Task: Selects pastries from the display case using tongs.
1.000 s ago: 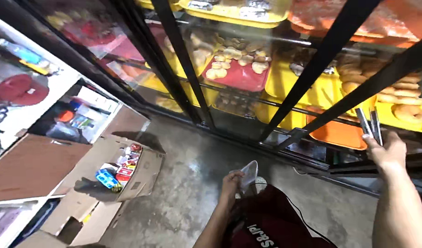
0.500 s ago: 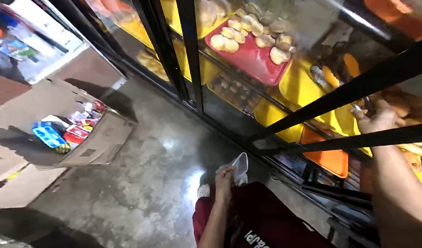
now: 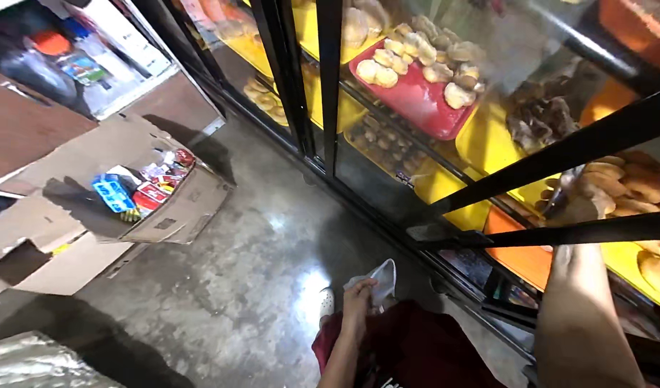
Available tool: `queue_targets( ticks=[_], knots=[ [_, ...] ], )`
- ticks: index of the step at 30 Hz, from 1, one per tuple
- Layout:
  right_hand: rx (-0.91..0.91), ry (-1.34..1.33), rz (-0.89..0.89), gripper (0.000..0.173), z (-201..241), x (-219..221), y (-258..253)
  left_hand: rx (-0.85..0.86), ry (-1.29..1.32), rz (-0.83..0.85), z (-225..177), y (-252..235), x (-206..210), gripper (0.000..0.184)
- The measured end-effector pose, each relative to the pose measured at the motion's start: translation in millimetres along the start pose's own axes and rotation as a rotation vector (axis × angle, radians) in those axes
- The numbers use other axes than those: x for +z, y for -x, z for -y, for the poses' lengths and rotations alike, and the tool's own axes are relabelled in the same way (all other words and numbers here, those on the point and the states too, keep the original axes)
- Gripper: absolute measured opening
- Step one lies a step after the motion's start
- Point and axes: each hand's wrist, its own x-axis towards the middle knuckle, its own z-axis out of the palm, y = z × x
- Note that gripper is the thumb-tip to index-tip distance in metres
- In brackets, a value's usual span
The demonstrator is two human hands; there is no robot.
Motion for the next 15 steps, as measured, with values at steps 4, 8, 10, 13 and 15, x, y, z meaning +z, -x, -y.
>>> queue_targets(
  ticks=[4,8,10,13,15],
  knots=[
    [0.067,-0.256,0.081,0.025,-0.6,-5.3,13.7,0.039,0.029,-0.064,-7.5,11.1,-32.5,0.025],
    [0.044,-0.310,0.021,0.022,19.4,13.9,33.9,0.045,0.091,-0.136,-11.3,19.9,-58.3,0.025],
    [0.015,-0.358,-0.046,0.022,20.5,29.9,36.1,0.043,0.094,-0.151,-14.4,21.4,-64.4,0.025],
    [-0.089,-0.327,-0.131,0.023,23.0,66.8,50.6,0.052,0.052,-0.124,-18.8,19.5,-66.2,0.025],
    [-0.095,-0.273,-0.190,0.030,33.0,99.0,60.8,0.066,0.004,-0.091,-24.6,18.4,-63.4,0.024]
  ],
)
